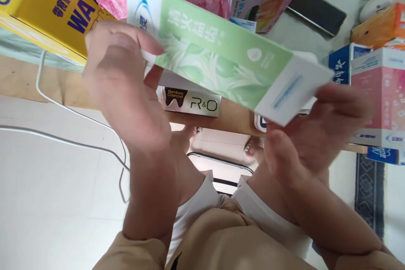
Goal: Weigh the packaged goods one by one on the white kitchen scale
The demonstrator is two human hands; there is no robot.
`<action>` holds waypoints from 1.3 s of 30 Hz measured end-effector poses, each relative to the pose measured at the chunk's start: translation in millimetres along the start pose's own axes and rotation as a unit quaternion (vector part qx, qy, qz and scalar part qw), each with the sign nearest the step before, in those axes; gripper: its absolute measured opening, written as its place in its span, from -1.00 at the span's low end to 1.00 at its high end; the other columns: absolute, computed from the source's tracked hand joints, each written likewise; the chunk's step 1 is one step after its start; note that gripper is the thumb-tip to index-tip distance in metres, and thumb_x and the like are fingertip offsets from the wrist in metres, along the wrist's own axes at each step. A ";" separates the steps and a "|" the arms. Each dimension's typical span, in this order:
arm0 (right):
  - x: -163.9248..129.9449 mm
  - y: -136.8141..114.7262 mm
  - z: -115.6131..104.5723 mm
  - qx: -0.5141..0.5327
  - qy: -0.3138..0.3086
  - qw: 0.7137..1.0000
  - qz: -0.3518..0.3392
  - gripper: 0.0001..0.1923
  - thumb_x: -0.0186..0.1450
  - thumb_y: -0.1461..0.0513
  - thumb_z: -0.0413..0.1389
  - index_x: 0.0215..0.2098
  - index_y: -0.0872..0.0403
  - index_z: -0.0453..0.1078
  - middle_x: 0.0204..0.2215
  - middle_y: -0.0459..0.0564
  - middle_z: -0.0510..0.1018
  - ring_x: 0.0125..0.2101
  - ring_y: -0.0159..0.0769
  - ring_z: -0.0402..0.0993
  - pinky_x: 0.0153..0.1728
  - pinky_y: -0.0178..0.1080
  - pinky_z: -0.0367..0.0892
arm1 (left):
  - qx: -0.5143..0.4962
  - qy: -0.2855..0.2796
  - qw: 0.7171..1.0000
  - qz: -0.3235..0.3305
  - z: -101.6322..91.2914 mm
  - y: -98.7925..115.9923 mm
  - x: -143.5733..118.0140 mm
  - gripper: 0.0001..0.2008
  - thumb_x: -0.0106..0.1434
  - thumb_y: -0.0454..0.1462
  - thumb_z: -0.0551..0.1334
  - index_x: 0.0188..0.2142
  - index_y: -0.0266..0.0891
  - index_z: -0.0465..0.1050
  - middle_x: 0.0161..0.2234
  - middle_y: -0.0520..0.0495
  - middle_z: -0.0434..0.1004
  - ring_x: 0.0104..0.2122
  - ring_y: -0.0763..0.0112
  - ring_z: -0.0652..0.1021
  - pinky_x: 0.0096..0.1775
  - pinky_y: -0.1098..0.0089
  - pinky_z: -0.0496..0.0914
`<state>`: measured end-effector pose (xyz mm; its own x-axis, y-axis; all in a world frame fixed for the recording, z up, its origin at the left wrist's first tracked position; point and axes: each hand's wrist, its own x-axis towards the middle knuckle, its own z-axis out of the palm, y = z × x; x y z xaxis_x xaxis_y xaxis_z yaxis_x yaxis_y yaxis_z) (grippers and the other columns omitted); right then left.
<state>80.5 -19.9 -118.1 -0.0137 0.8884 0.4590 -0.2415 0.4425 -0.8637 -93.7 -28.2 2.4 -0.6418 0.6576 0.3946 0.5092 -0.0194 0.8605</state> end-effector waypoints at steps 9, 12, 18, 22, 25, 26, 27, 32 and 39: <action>4.1 6.4 -59.9 -0.172 -0.048 0.977 -0.116 -0.36 0.12 0.14 0.36 0.13 -0.11 0.31 -0.04 0.04 0.49 0.01 -0.09 0.53 -0.29 -0.14 0.58 | -0.200 -0.192 0.959 0.050 31.0 -14.7 -35.1 -0.54 0.20 0.19 0.40 -0.12 -0.02 0.51 0.07 0.01 0.53 0.26 -0.08 0.49 0.12 -0.01 0.61; 2.2 10.9 -69.2 -0.255 -0.073 0.955 -0.129 -0.27 0.22 0.16 0.31 0.31 0.04 0.24 0.06 0.13 0.57 -0.01 -0.15 0.63 -0.21 -0.18 0.65 | -0.172 -0.234 0.956 0.047 42.2 -17.9 -39.7 -0.48 0.16 0.30 0.37 -0.07 0.09 0.54 0.23 0.16 0.48 0.41 -0.13 0.37 0.19 -0.05 0.59; -0.1 20.5 -94.4 -0.366 -0.026 0.919 -0.144 -0.24 0.26 0.08 0.30 0.37 0.05 0.26 0.05 0.11 0.65 0.17 0.06 0.61 0.10 0.03 0.65 | -0.138 -0.311 0.938 0.071 64.4 -29.7 -50.8 -0.55 0.28 0.24 0.31 0.06 0.22 0.55 0.44 0.37 0.25 0.58 0.06 0.03 0.53 -0.06 0.25; -0.6 36.0 -103.2 -0.356 0.037 0.932 -0.049 -0.28 0.29 0.07 0.31 0.36 -0.09 0.25 0.13 0.12 0.60 0.07 0.04 0.64 0.06 0.10 0.62 | -0.133 -0.351 0.924 0.067 73.9 -45.3 -61.2 -0.55 0.37 0.17 0.25 0.17 0.23 0.51 0.49 0.36 0.18 0.59 0.18 -0.04 0.62 0.04 -0.05; 0.4 49.4 -102.1 -0.331 0.059 0.941 0.021 -0.33 0.31 0.00 0.28 0.32 -0.06 0.28 0.19 0.15 0.55 0.10 0.09 0.59 0.15 0.22 0.53 | -0.141 -0.375 0.914 0.068 80.1 -57.8 -67.4 -0.53 0.36 0.16 0.23 0.20 0.22 0.50 0.48 0.32 0.21 0.58 0.14 0.02 0.60 0.05 0.03; 0.9 53.1 -100.4 -0.320 0.056 0.945 0.050 -0.33 0.31 -0.03 0.27 0.31 -0.05 0.28 0.22 0.16 0.53 0.13 0.10 0.56 0.20 0.25 0.48 | -0.141 -0.380 0.912 0.068 82.0 -61.8 -68.8 -0.52 0.37 0.15 0.23 0.21 0.21 0.50 0.48 0.29 0.22 0.58 0.12 0.04 0.59 0.04 0.06; 1.4 56.3 -98.4 -0.309 0.053 0.946 0.075 -0.33 0.31 -0.04 0.26 0.30 -0.04 0.28 0.24 0.17 0.51 0.16 0.11 0.54 0.24 0.26 0.44 | -0.140 -0.388 0.908 0.070 83.6 -65.6 -69.9 -0.51 0.36 0.16 0.23 0.22 0.20 0.49 0.48 0.27 0.23 0.57 0.10 0.07 0.58 0.03 0.08; 4.5 65.1 -90.4 -0.325 0.070 0.938 0.102 -0.32 0.27 -0.05 0.26 0.27 -0.01 0.30 0.24 0.19 0.52 0.13 0.10 0.54 0.19 0.23 0.47 | -0.112 -0.421 0.896 0.087 85.2 -77.0 -74.1 -0.48 0.39 0.13 0.21 0.28 0.18 0.43 0.52 0.12 0.14 0.56 0.02 0.09 0.57 -0.10 0.03; 4.3 72.5 -93.1 -0.328 0.027 0.933 0.145 -0.24 0.24 -0.09 0.28 0.29 0.02 0.27 0.10 0.21 0.57 0.08 0.13 0.53 0.14 0.31 0.46 | -0.087 -0.421 0.894 0.126 77.9 -77.8 -73.0 -0.50 0.44 0.09 0.17 0.29 0.13 0.42 0.53 0.06 0.13 0.56 -0.03 0.10 0.53 -0.19 0.06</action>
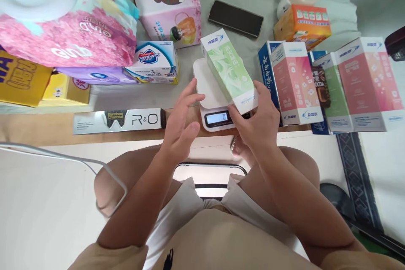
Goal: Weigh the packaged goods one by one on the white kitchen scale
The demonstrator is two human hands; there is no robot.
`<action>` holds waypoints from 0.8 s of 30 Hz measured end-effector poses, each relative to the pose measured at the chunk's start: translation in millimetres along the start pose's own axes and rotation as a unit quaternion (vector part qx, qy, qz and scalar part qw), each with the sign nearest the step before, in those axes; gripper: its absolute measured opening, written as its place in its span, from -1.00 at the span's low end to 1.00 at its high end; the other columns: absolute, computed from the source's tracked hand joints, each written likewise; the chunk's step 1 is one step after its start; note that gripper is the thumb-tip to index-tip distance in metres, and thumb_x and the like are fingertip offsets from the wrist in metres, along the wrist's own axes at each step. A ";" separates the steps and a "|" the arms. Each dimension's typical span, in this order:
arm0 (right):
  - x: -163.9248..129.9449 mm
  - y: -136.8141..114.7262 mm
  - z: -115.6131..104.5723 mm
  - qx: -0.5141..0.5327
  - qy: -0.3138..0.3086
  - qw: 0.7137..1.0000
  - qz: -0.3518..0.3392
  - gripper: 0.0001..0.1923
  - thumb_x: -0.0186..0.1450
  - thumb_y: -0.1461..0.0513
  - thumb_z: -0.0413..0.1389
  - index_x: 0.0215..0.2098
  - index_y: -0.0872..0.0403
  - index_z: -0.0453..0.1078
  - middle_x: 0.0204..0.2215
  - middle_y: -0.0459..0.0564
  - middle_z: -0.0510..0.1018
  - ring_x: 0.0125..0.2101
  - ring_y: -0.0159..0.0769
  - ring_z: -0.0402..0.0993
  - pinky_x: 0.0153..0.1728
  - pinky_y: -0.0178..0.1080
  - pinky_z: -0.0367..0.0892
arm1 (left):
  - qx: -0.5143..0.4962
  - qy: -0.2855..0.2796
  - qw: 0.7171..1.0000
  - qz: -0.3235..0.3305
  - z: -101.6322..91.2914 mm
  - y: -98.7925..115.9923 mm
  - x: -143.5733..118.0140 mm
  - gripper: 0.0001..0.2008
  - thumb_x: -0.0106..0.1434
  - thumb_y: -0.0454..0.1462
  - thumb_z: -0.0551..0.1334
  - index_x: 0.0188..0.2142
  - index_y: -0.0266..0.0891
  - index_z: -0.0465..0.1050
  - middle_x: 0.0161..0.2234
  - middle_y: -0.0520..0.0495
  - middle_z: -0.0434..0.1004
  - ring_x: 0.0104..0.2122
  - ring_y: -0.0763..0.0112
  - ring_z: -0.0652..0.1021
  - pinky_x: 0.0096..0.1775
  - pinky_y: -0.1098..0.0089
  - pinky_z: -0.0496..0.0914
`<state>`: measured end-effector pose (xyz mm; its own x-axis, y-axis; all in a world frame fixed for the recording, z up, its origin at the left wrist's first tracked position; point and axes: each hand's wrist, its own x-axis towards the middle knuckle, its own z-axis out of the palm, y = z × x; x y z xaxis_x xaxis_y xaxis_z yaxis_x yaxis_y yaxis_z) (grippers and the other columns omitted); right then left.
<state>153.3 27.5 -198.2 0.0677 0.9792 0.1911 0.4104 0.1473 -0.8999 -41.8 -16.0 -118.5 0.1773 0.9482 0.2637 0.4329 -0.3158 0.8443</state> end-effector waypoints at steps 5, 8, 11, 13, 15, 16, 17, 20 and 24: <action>-3.2 -4.2 -5.6 0.031 0.080 0.989 -0.118 -0.31 0.35 -0.15 0.17 0.31 -0.02 0.24 0.27 0.26 0.34 0.33 0.16 0.27 0.40 0.34 0.17 | 0.014 0.024 1.000 0.003 -2.5 -2.8 0.7 -0.48 0.41 0.21 0.12 0.27 0.22 0.42 0.48 0.08 0.22 0.55 -0.12 0.13 0.51 -0.23 0.08; -2.2 -7.3 -12.4 0.068 0.089 0.978 -0.177 -0.50 0.47 -0.06 0.00 0.32 -0.17 0.22 0.19 0.13 0.34 0.27 0.05 0.31 0.34 0.26 0.27 | 0.011 0.033 0.999 -0.004 -2.9 -5.1 0.0 -0.46 0.40 0.22 0.12 0.27 0.23 0.43 0.47 0.07 0.24 0.53 -0.10 0.16 0.51 -0.18 0.08; -0.9 -8.2 -15.8 0.067 0.093 0.976 -0.184 -0.55 0.50 -0.04 -0.05 0.29 -0.18 0.23 0.14 0.10 0.37 0.22 0.04 0.35 0.26 0.25 0.34 | 0.007 0.031 0.999 0.002 -3.3 -7.4 -1.1 -0.47 0.42 0.18 0.10 0.29 0.21 0.41 0.47 0.09 0.22 0.53 -0.03 0.17 0.52 -0.09 0.08; -0.7 -8.3 -16.3 0.070 0.097 0.975 -0.187 -0.57 0.50 -0.02 -0.06 0.27 -0.14 0.25 0.12 0.12 0.38 0.22 0.04 0.37 0.25 0.24 0.35 | 0.004 0.031 0.999 0.006 -3.3 -7.8 -1.4 -0.47 0.43 0.16 0.10 0.29 0.18 0.42 0.47 0.09 0.23 0.53 -0.01 0.17 0.52 -0.07 0.09; -1.0 -8.7 -16.3 0.076 0.091 0.976 -0.180 -0.59 0.50 -0.01 -0.07 0.25 -0.13 0.25 0.12 0.13 0.38 0.23 0.03 0.36 0.26 0.22 0.34 | 0.002 0.035 0.999 0.002 -2.6 -6.7 -1.2 -0.47 0.42 0.18 0.10 0.28 0.18 0.43 0.46 0.08 0.24 0.53 -0.02 0.17 0.52 -0.07 0.09; -1.2 -8.9 -16.2 0.081 0.089 0.977 -0.176 -0.59 0.50 -0.01 -0.07 0.24 -0.13 0.26 0.12 0.12 0.38 0.23 0.02 0.35 0.27 0.21 0.33 | 0.003 0.037 0.999 -0.005 -2.1 -5.7 -1.0 -0.47 0.42 0.18 0.10 0.28 0.19 0.43 0.46 0.09 0.24 0.53 -0.02 0.16 0.52 -0.08 0.09; -1.4 -9.1 -16.2 0.086 0.089 0.977 -0.173 -0.60 0.50 -0.01 -0.07 0.23 -0.13 0.27 0.12 0.12 0.38 0.23 0.02 0.35 0.27 0.21 0.33 | 0.005 0.040 0.999 -0.010 -1.5 -4.5 -0.8 -0.47 0.42 0.19 0.10 0.27 0.20 0.43 0.46 0.09 0.24 0.53 -0.03 0.17 0.52 -0.10 0.09; -1.8 -9.2 -16.1 0.100 0.090 0.977 -0.165 -0.60 0.51 -0.03 -0.08 0.23 -0.17 0.28 0.12 0.07 0.37 0.23 0.00 0.33 0.27 0.21 0.30 | 0.019 0.039 0.999 -0.016 -0.7 -2.3 -0.4 -0.48 0.43 0.19 0.09 0.26 0.18 0.43 0.47 0.05 0.23 0.52 -0.06 0.18 0.51 -0.17 0.10; -2.0 -8.7 -16.9 0.095 0.088 0.978 -0.163 -0.60 0.51 -0.04 -0.10 0.22 -0.17 0.28 0.11 0.06 0.38 0.22 -0.01 0.34 0.26 0.21 0.30 | 0.020 0.031 0.999 -0.001 -1.2 -4.0 -0.5 -0.47 0.43 0.19 0.08 0.27 0.18 0.43 0.46 0.03 0.24 0.51 -0.08 0.20 0.50 -0.21 0.11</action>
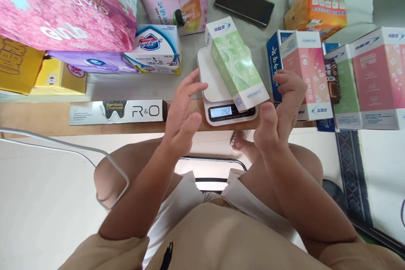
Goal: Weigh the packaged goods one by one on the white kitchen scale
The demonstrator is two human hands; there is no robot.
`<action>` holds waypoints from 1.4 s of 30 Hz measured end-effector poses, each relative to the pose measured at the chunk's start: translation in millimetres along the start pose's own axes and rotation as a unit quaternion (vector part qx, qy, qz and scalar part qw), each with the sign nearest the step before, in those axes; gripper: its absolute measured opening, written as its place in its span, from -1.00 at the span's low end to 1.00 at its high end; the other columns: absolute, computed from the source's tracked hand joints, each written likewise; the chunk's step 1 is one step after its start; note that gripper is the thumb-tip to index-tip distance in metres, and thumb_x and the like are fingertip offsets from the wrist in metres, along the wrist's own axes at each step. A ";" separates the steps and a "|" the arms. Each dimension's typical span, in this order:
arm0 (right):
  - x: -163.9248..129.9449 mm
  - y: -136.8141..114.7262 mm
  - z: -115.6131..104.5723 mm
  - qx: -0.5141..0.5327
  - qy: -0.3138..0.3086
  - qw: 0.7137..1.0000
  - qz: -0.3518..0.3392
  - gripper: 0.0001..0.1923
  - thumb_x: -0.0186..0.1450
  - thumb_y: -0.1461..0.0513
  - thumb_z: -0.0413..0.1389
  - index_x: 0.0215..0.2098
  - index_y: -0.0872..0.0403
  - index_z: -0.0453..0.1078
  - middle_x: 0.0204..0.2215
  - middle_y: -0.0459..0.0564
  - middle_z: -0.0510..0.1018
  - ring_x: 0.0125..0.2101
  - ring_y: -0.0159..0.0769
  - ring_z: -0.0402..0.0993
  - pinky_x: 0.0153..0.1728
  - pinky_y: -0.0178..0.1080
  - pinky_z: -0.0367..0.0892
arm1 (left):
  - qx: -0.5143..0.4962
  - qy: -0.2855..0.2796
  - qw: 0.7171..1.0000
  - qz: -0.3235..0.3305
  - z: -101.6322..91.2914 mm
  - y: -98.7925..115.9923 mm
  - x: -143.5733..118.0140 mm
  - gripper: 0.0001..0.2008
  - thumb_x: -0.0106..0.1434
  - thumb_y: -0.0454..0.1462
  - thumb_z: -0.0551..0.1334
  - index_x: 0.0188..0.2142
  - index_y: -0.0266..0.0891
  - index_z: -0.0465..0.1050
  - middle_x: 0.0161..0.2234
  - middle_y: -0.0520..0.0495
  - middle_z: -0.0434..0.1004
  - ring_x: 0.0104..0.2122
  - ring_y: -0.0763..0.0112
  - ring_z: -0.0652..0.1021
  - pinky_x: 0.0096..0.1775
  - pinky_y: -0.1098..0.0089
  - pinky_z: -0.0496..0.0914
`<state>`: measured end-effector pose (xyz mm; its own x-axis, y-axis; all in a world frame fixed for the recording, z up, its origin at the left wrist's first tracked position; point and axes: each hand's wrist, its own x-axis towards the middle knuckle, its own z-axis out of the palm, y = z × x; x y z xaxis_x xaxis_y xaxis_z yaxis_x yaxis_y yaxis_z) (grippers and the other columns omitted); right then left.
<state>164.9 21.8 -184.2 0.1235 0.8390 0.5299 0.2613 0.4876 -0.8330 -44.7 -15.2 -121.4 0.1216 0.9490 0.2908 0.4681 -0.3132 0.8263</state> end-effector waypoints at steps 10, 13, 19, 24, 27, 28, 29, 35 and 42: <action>-2.3 2.2 1.6 -0.023 0.014 1.000 -0.009 -0.62 0.49 -0.03 -0.07 0.14 -0.06 0.30 0.08 0.12 0.41 0.20 0.00 0.38 0.21 0.21 0.40 | -0.023 0.002 0.999 -0.027 3.4 1.8 -0.6 -0.49 0.41 0.19 0.15 0.25 0.19 0.46 0.46 0.05 0.24 0.52 -0.08 0.18 0.52 -0.18 0.10; -3.2 1.7 2.5 -0.029 0.006 1.000 0.003 -0.67 0.46 0.01 -0.01 0.11 -0.06 0.29 0.08 0.15 0.40 0.20 0.03 0.38 0.20 0.21 0.40 | -0.021 0.002 0.999 -0.025 2.6 0.5 -1.0 -0.48 0.41 0.20 0.14 0.24 0.18 0.46 0.46 0.02 0.24 0.52 -0.12 0.19 0.51 -0.21 0.11; -4.6 2.5 6.7 -0.061 -0.024 0.998 0.005 -0.56 0.37 0.05 0.14 0.17 -0.08 0.25 0.13 0.21 0.38 0.24 0.06 0.36 0.24 0.24 0.40 | -0.018 0.009 0.999 -0.028 1.3 0.7 -1.8 -0.46 0.38 0.23 0.15 0.24 0.19 0.47 0.45 0.01 0.22 0.52 -0.12 0.19 0.53 -0.15 0.09; -7.1 5.0 11.2 -0.045 -0.089 0.994 0.050 -0.53 0.34 0.06 0.20 0.19 -0.06 0.37 0.30 0.19 0.31 0.37 0.11 0.26 0.41 0.33 0.22 | -0.004 0.004 1.000 -0.016 1.7 2.1 -2.1 -0.49 0.43 0.17 0.10 0.27 0.21 0.44 0.36 -0.04 0.29 0.45 -0.05 0.29 0.50 -0.11 0.15; -7.9 8.9 12.3 -0.054 -0.110 0.991 0.056 -0.52 0.36 0.05 0.19 0.22 -0.06 0.38 0.34 0.19 0.26 0.42 0.11 0.21 0.42 0.31 0.21 | 0.006 0.004 1.000 -0.004 2.8 1.1 -2.9 -0.48 0.44 0.16 0.08 0.28 0.17 0.43 0.34 -0.09 0.29 0.42 -0.02 0.31 0.48 -0.08 0.18; -8.0 10.7 12.7 -0.067 -0.108 0.991 0.047 -0.49 0.36 0.05 0.19 0.24 -0.06 0.36 0.35 0.19 0.26 0.42 0.11 0.20 0.42 0.31 0.22 | 0.011 0.006 1.000 0.002 3.4 1.1 -3.1 -0.47 0.44 0.17 0.08 0.28 0.14 0.42 0.33 -0.10 0.30 0.41 -0.02 0.32 0.47 -0.09 0.20; -8.0 12.7 13.3 -0.083 -0.105 0.990 0.036 -0.47 0.36 0.05 0.19 0.27 -0.06 0.35 0.35 0.20 0.26 0.42 0.11 0.21 0.41 0.31 0.23 | 0.016 0.008 1.000 0.007 4.3 1.5 -3.1 -0.46 0.44 0.18 0.09 0.28 0.12 0.42 0.33 -0.12 0.30 0.41 -0.03 0.33 0.46 -0.11 0.21; -4.9 17.7 20.8 -0.113 -0.072 0.991 -0.010 -0.53 0.43 0.10 0.10 0.28 -0.04 0.35 0.32 0.21 0.36 0.35 0.03 0.34 0.35 0.22 0.36 | 0.014 0.004 0.999 0.035 16.5 8.8 2.4 -0.45 0.43 0.17 0.11 0.28 0.06 0.42 0.34 -0.17 0.29 0.41 -0.04 0.33 0.47 -0.13 0.22; 7.6 5.9 -8.8 -0.127 0.024 0.987 -0.099 -0.71 0.48 0.13 0.09 0.11 -0.01 0.48 0.22 0.16 0.51 0.27 -0.11 0.49 0.28 0.10 0.49 | 0.064 -0.002 0.995 0.077 26.5 4.4 5.5 -0.47 0.44 0.16 0.07 0.27 0.09 0.39 0.31 -0.18 0.32 0.38 -0.02 0.37 0.41 -0.11 0.30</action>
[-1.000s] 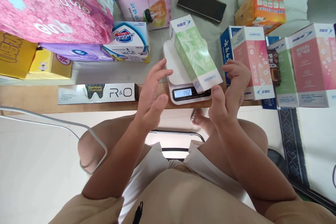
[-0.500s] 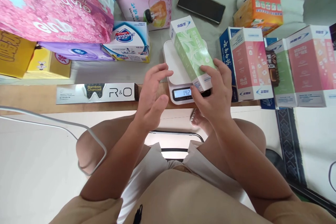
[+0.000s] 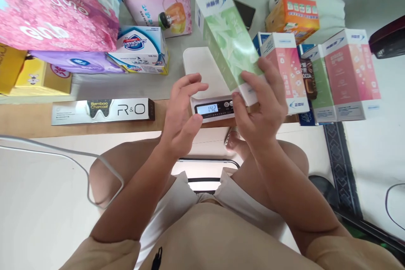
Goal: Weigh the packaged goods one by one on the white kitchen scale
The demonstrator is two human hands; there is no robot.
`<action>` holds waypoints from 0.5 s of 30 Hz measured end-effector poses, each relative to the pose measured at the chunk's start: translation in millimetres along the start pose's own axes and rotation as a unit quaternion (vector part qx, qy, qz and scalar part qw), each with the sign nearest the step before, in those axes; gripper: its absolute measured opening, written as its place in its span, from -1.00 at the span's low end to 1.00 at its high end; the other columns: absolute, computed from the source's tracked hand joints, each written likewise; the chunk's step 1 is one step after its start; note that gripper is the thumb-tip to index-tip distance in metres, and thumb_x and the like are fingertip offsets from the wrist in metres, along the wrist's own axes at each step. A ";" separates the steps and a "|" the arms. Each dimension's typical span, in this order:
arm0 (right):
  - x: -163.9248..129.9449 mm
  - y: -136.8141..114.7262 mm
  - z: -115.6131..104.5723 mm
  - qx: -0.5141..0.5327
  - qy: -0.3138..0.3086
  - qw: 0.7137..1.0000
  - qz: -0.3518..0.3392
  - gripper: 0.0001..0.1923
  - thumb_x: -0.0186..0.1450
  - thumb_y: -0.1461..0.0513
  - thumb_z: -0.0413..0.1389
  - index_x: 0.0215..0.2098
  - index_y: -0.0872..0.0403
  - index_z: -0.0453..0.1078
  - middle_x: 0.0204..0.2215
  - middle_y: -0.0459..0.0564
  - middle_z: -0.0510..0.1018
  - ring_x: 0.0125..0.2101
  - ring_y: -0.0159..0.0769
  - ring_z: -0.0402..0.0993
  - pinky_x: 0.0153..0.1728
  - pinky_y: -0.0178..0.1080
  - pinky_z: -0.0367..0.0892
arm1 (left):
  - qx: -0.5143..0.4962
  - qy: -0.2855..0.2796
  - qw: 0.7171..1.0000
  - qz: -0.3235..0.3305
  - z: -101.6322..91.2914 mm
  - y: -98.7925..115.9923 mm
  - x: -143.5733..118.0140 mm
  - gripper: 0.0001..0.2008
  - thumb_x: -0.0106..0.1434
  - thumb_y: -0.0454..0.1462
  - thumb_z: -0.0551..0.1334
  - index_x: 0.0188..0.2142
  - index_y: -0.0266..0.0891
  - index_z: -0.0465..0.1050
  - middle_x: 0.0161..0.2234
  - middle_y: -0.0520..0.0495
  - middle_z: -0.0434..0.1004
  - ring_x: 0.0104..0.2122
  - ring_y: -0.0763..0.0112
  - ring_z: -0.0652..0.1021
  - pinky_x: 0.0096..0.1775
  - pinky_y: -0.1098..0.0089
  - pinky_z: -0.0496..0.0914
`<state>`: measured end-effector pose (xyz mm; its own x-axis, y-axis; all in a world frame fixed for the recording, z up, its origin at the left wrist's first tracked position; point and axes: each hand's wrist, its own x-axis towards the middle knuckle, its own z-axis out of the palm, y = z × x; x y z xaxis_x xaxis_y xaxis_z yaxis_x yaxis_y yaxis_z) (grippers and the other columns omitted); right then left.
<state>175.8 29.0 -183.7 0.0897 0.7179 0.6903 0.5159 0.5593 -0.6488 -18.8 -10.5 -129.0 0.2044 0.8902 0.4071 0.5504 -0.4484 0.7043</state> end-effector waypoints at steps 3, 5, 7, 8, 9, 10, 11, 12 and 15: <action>7.4 14.3 -34.9 0.018 0.062 0.997 -0.053 -0.57 0.40 0.18 0.21 0.23 -0.04 0.48 0.26 0.08 0.52 0.30 0.00 0.48 0.32 0.20 0.41 | 0.008 -0.010 1.000 0.013 3.9 3.0 -2.4 -0.47 0.45 0.14 0.07 0.27 0.04 0.39 0.29 -0.20 0.36 0.37 -0.03 0.40 0.39 -0.12 0.33; 9.4 29.6 -56.5 0.020 0.101 0.993 -0.056 -0.50 0.37 0.20 0.25 0.27 -0.15 0.48 0.26 -0.10 0.54 0.30 0.02 0.48 0.36 0.24 0.31 | 0.015 -0.009 0.999 0.041 10.9 9.4 -2.8 -0.47 0.45 0.11 0.06 0.27 0.02 0.39 0.26 -0.18 0.38 0.34 0.03 0.43 0.37 -0.06 0.38; 7.4 46.1 -71.7 0.013 0.112 0.993 -0.023 -0.51 0.37 0.21 0.23 0.23 -0.29 0.50 0.23 -0.27 0.55 0.30 0.01 0.47 0.35 0.25 0.25 | 0.018 0.002 0.997 0.081 23.0 18.3 -1.4 -0.47 0.45 0.11 0.05 0.27 0.00 0.39 0.25 -0.16 0.38 0.32 0.14 0.44 0.35 0.04 0.42; 4.7 53.8 -76.4 0.009 0.110 0.994 -0.004 -0.52 0.36 0.23 0.23 0.20 -0.33 0.51 0.22 -0.32 0.55 0.30 -0.01 0.47 0.33 0.24 0.26 | 0.017 0.003 0.995 0.098 31.0 23.0 -0.3 -0.46 0.44 0.11 0.04 0.26 -0.01 0.39 0.25 -0.17 0.37 0.32 0.17 0.44 0.34 0.07 0.44; 1.2 60.5 -79.5 0.007 0.106 0.994 0.010 -0.50 0.34 0.25 0.24 0.19 -0.33 0.52 0.23 -0.32 0.55 0.31 -0.01 0.47 0.31 0.23 0.28 | 0.012 0.002 0.994 0.111 39.9 27.5 0.9 -0.46 0.43 0.10 0.04 0.25 -0.05 0.40 0.25 -0.19 0.36 0.32 0.18 0.44 0.34 0.09 0.45; -3.0 66.2 -81.1 0.007 0.101 0.995 0.016 -0.48 0.33 0.27 0.25 0.20 -0.32 0.52 0.24 -0.30 0.54 0.31 -0.01 0.46 0.29 0.22 0.30 | 0.002 -0.005 0.993 0.116 49.8 31.4 2.0 -0.46 0.43 0.08 0.06 0.23 -0.11 0.41 0.25 -0.23 0.35 0.31 0.17 0.44 0.32 0.09 0.47; -7.5 70.7 -81.5 0.010 0.095 0.995 0.018 -0.45 0.31 0.29 0.26 0.22 -0.28 0.51 0.26 -0.26 0.53 0.31 -0.01 0.46 0.28 0.21 0.33 | -0.009 -0.014 0.993 0.116 60.3 34.4 2.8 -0.48 0.42 0.06 0.07 0.20 -0.16 0.42 0.25 -0.28 0.35 0.31 0.14 0.45 0.31 0.07 0.48; -11.9 74.1 -81.3 0.013 0.089 0.996 0.019 -0.43 0.30 0.31 0.28 0.23 -0.25 0.51 0.27 -0.21 0.52 0.31 -0.03 0.46 0.28 0.19 0.35 | -0.022 -0.022 0.993 0.114 71.0 36.4 3.1 -0.49 0.42 0.03 0.09 0.18 -0.21 0.43 0.24 -0.32 0.35 0.30 0.10 0.46 0.29 0.04 0.50; -21.3 78.5 -79.1 0.007 0.082 0.996 0.016 -0.42 0.29 0.30 0.29 0.26 -0.19 0.51 0.27 -0.11 0.53 0.31 -0.04 0.47 0.33 0.19 0.36 | -0.067 -0.036 0.992 0.100 101.6 36.4 1.7 -0.51 0.42 0.01 0.11 0.15 -0.26 0.41 0.20 -0.37 0.34 0.29 0.00 0.45 0.30 -0.07 0.48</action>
<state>281.8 24.8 -224.0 0.2450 0.6584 0.7117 0.4985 0.5441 -0.6749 83.8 -17.1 -161.8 0.3591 0.7831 0.5078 0.3820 -0.6197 0.6856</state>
